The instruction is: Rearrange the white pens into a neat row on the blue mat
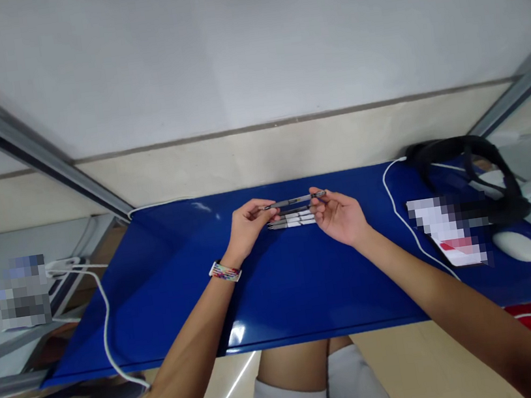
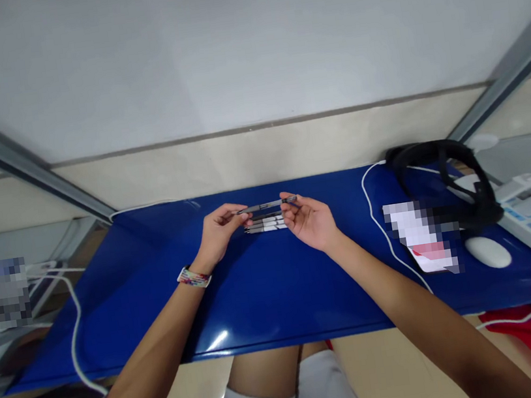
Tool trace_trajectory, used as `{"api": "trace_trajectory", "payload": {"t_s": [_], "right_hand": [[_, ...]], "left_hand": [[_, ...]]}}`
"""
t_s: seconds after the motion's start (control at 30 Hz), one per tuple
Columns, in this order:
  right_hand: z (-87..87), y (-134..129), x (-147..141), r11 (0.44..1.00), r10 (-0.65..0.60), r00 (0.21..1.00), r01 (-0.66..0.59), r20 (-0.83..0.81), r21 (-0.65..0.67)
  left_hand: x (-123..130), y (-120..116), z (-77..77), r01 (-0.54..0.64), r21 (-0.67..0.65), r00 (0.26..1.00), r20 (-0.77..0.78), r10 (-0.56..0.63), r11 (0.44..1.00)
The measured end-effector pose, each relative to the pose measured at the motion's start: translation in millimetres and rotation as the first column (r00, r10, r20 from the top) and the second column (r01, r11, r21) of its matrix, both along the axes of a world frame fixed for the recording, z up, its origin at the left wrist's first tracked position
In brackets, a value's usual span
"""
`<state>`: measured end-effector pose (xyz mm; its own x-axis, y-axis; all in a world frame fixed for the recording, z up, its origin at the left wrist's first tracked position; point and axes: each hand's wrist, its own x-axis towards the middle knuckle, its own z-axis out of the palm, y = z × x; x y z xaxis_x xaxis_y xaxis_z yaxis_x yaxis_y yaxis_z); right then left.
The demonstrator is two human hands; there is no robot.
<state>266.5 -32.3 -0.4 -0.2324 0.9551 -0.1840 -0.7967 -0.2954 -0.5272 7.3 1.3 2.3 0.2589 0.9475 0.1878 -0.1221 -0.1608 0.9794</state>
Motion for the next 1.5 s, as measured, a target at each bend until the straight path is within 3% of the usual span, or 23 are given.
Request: {"api": "trace_trajectory", "payload": {"t_s": [0.53, 1.27, 1.5], "right_hand": [[-1.4, 0, -3, 0.999, -0.012, 0.999, 0.011, 0.037, 0.033], [-4.0, 0, -5, 0.996, -0.079, 0.997, 0.079, -0.009, -0.031], [-3.9, 0, -4, 0.999, -0.040, 0.999, 0.040, -0.020, -0.012]], "left_hand": [[-2, 2, -1.2, -0.034, 0.023, 0.999, -0.020, 0.035, 0.999], [2, 0, -1.0, -0.023, 0.021, 1.000, -0.005, 0.023, 1.000], [1, 0, -1.2, -0.018, 0.015, 1.000, -0.017, 0.019, 1.000]]}}
